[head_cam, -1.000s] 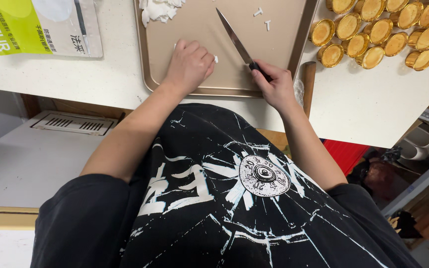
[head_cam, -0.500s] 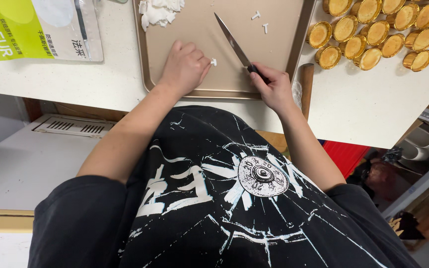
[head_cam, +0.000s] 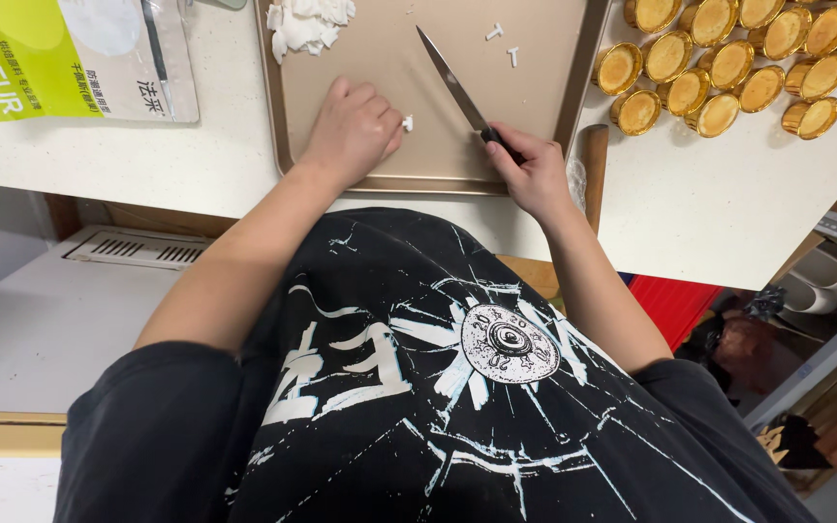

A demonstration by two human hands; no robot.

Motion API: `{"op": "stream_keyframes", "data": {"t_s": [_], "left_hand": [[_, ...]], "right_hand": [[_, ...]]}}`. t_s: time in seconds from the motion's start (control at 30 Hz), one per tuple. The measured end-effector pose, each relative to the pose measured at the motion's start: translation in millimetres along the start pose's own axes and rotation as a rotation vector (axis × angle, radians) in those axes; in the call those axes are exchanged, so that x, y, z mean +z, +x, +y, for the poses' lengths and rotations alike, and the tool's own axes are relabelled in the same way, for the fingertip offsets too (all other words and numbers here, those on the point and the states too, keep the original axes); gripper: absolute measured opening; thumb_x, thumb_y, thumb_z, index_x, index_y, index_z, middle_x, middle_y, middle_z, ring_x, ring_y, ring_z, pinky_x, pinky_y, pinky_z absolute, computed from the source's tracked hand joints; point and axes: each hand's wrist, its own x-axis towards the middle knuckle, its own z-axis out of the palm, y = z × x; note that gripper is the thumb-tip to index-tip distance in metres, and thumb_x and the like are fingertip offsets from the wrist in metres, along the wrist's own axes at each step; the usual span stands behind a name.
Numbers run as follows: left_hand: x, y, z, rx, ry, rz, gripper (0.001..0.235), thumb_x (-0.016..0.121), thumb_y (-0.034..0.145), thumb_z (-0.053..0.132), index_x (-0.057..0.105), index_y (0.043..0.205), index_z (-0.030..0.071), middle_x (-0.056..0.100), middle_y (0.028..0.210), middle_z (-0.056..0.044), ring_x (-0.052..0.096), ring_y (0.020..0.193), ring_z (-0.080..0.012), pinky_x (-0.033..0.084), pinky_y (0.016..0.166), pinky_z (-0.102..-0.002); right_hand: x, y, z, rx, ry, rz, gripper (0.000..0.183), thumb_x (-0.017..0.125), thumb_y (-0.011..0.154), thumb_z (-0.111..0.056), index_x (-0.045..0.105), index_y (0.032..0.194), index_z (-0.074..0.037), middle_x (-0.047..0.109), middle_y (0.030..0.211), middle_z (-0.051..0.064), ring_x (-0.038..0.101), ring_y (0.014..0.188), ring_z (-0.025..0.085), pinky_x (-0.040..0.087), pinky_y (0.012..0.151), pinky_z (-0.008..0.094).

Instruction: The person flattens a piece of white fondant with a rolling pin, presses a letter mold into it, and then uses a knife to cut out individual letters from the imprinted fondant on a tray.

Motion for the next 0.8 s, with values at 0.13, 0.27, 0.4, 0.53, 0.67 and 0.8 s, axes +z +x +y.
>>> {"op": "stream_keyframes", "data": {"t_s": [0.13, 0.27, 0.4, 0.53, 0.67, 0.8], "left_hand": [[-7, 5, -4, -0.053, -0.006, 0.088, 0.009, 0.079, 0.089, 0.018, 0.073, 0.084, 0.013, 0.066, 0.082, 0.001, 0.061, 0.090, -0.0188, 0.041, 0.086, -0.037], [-2, 20, -5, -0.244, 0.007, 0.175, 0.009, 0.081, 0.087, 0.017, 0.074, 0.082, 0.014, 0.066, 0.079, 0.001, 0.061, 0.086, -0.0195, 0.041, 0.083, -0.039], [3, 26, -5, -0.324, 0.005, 0.182, 0.009, 0.080, 0.088, 0.018, 0.075, 0.082, 0.014, 0.066, 0.078, 0.000, 0.061, 0.084, -0.0209, 0.041, 0.083, -0.039], [-4, 13, -4, -0.365, -0.018, 0.195, 0.006, 0.079, 0.089, 0.017, 0.076, 0.085, 0.015, 0.066, 0.078, 0.000, 0.061, 0.085, -0.0215, 0.041, 0.083, -0.040], [-14, 9, -7, -0.345, 0.016, 0.198, 0.008, 0.078, 0.087, 0.018, 0.077, 0.095, 0.015, 0.067, 0.088, 0.001, 0.062, 0.093, -0.0206, 0.041, 0.084, -0.040], [-18, 11, -4, -0.293, -0.041, 0.163, 0.012, 0.078, 0.091, 0.016, 0.076, 0.103, 0.014, 0.067, 0.102, 0.000, 0.060, 0.101, -0.0224, 0.042, 0.090, -0.040]], "right_hand": [[-1, 0, -2, -0.009, 0.000, 0.000, 0.030, 0.070, 0.101, -0.015, 0.070, 0.128, -0.001, 0.076, 0.091, 0.007, 0.069, 0.080, 0.007, 0.054, 0.076, 0.025], [5, 6, -3, 0.006, 0.003, 0.003, 0.030, 0.070, 0.101, -0.015, 0.071, 0.127, 0.000, 0.074, 0.088, 0.007, 0.063, 0.077, 0.007, 0.052, 0.073, 0.025], [12, 14, -6, 0.006, 0.036, 0.008, 0.029, 0.070, 0.102, -0.016, 0.071, 0.126, 0.000, 0.075, 0.090, 0.006, 0.063, 0.079, 0.006, 0.052, 0.074, 0.025], [17, 17, -12, 0.058, -0.047, -0.022, 0.028, 0.069, 0.102, -0.017, 0.072, 0.126, -0.003, 0.073, 0.085, 0.009, 0.061, 0.074, 0.009, 0.051, 0.070, 0.026], [17, 19, -20, -0.048, -0.090, -0.029, 0.029, 0.069, 0.100, -0.016, 0.071, 0.125, -0.002, 0.075, 0.093, 0.013, 0.067, 0.076, 0.012, 0.053, 0.073, 0.028], [21, 19, -23, -0.105, -0.113, -0.033, 0.028, 0.069, 0.101, -0.015, 0.070, 0.125, -0.001, 0.075, 0.097, 0.016, 0.069, 0.078, 0.017, 0.054, 0.074, 0.030]]}}
